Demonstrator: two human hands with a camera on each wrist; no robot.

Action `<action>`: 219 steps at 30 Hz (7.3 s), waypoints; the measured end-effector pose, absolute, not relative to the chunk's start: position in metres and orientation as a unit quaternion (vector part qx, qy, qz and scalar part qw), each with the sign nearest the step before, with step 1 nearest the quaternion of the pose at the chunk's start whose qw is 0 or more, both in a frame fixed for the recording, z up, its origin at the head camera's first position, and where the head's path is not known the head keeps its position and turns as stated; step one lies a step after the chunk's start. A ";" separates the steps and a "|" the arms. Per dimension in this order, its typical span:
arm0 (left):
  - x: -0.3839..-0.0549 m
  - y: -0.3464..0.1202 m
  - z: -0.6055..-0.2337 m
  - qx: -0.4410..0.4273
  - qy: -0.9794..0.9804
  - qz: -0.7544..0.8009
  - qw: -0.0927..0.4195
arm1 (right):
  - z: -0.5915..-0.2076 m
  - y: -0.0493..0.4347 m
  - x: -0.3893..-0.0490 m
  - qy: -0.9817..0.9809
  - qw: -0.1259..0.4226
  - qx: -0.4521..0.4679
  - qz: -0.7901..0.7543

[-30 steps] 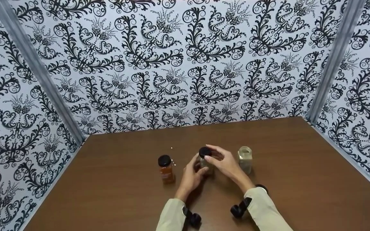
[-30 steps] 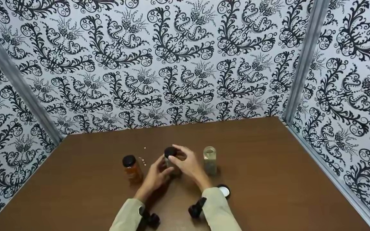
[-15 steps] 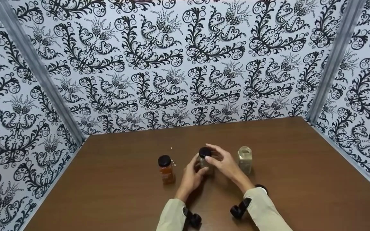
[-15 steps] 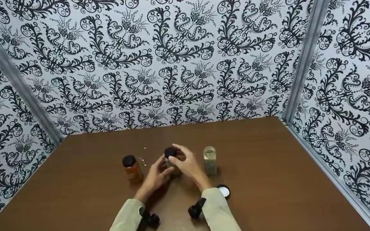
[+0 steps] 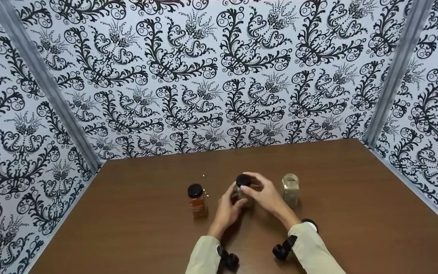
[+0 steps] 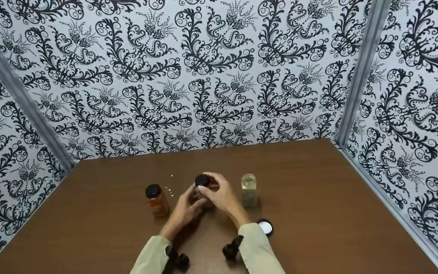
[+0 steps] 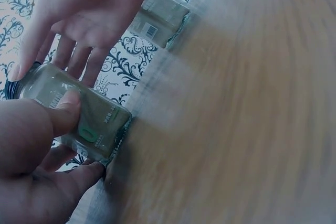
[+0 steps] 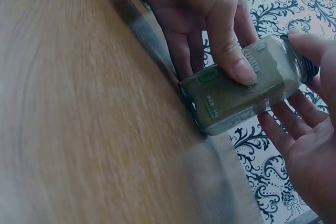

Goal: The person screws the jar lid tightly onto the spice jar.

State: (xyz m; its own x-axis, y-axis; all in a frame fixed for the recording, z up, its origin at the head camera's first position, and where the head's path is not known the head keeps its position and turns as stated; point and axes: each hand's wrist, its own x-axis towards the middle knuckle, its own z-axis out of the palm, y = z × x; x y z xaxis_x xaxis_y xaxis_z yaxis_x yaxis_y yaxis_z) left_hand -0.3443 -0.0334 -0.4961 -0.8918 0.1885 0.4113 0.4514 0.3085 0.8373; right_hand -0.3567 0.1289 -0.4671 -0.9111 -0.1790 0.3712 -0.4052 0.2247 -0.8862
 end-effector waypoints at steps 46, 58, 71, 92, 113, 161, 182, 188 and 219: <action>-0.342 -0.036 -0.493 -0.195 -0.835 -0.498 0.130 | -0.457 0.119 -0.356 -0.789 0.108 0.188 0.575; -0.342 -0.034 -0.491 -0.193 -0.848 -0.473 0.142 | -0.459 0.103 -0.350 -0.815 0.237 0.119 0.516; -0.341 -0.036 -0.494 -0.200 -0.834 -0.497 0.130 | -0.460 0.098 -0.344 -0.809 0.266 0.107 0.513; -0.335 -0.043 -0.466 -0.125 -0.843 -0.511 0.114 | -0.438 0.139 -0.332 -0.801 0.170 0.120 0.562; -0.318 -0.019 -0.414 -0.203 -0.837 -0.477 0.176 | -0.399 0.218 -0.304 -0.853 0.321 0.209 0.354; -0.342 0.089 -0.478 -0.156 -0.853 -0.497 0.039 | -0.451 0.262 -0.277 -0.964 -0.014 0.148 0.219; -0.352 0.088 -0.481 -0.164 -0.859 -0.484 0.035 | -0.424 0.252 -0.276 -0.949 0.037 0.227 0.214; -0.354 0.084 -0.483 -0.178 -0.854 -0.486 0.049 | -0.410 0.246 -0.277 -0.934 0.109 0.193 0.282; -0.352 0.088 -0.491 -0.200 -0.823 -0.528 0.069 | -0.426 0.236 -0.318 -0.848 0.309 0.084 0.423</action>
